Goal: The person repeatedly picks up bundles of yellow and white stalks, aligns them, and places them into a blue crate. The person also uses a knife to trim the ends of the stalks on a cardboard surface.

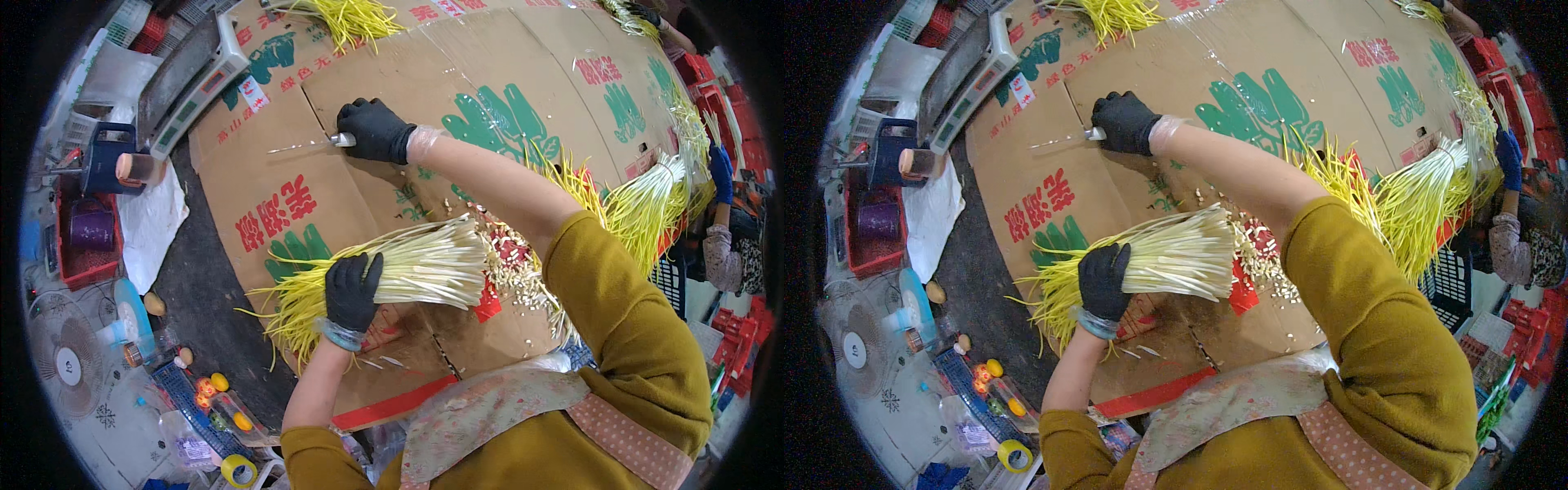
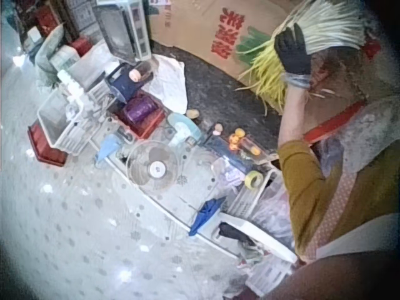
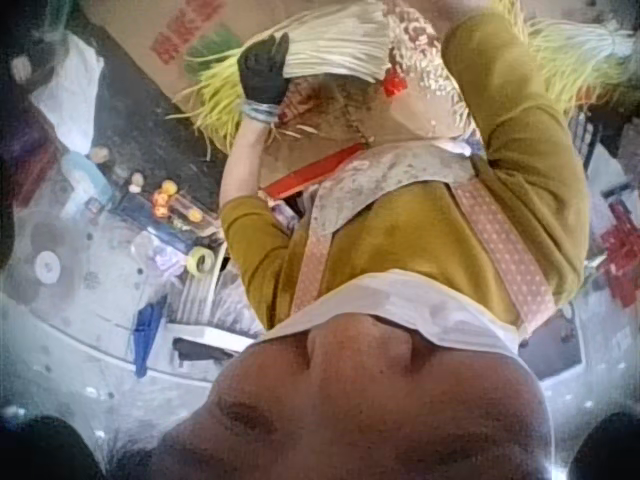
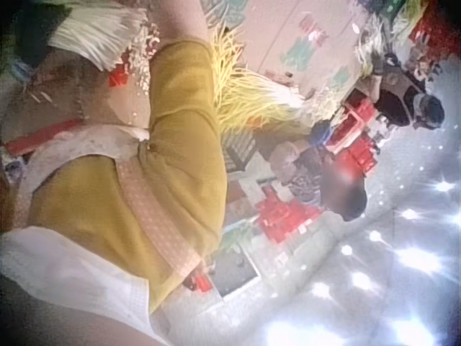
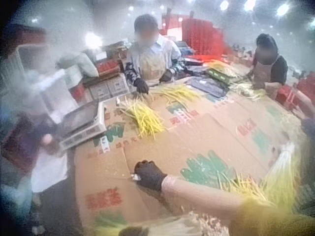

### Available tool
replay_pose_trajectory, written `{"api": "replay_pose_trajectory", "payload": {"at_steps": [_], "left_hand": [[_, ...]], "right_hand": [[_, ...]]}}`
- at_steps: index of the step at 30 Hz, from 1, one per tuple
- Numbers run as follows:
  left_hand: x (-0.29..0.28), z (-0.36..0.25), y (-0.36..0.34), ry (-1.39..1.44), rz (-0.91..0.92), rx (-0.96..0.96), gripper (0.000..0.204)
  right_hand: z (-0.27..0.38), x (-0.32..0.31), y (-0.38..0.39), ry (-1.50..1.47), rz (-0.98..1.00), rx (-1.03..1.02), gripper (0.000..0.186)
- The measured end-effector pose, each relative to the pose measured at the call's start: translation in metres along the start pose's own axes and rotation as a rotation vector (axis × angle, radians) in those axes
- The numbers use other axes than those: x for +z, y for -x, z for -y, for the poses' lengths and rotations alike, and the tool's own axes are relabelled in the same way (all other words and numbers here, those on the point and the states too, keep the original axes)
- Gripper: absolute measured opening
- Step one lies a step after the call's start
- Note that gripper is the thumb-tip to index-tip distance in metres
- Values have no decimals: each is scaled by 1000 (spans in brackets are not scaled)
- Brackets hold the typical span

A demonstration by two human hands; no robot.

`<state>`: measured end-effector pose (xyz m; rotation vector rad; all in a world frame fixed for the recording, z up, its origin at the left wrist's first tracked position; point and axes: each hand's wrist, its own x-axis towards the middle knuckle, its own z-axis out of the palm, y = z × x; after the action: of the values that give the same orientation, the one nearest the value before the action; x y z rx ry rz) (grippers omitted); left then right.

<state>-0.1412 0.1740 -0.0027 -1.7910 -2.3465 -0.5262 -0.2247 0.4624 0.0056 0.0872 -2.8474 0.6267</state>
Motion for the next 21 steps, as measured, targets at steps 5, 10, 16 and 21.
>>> {"api": "replay_pose_trajectory", "payload": {"at_steps": [5,10,16,21], "left_hand": [[-8,4,9,-51,-13,-13,46],[-23,45,-23,-126,46,101,51],[-28,50,-61,-58,244,-50,79],[-79,-7,-39,-177,235,-382,107]], "right_hand": [[26,-18,97,-180,269,49,21],[55,-82,252,-285,202,818,27],[91,-123,298,-504,-280,738,28],[114,-125,283,-303,-370,585,32]]}}
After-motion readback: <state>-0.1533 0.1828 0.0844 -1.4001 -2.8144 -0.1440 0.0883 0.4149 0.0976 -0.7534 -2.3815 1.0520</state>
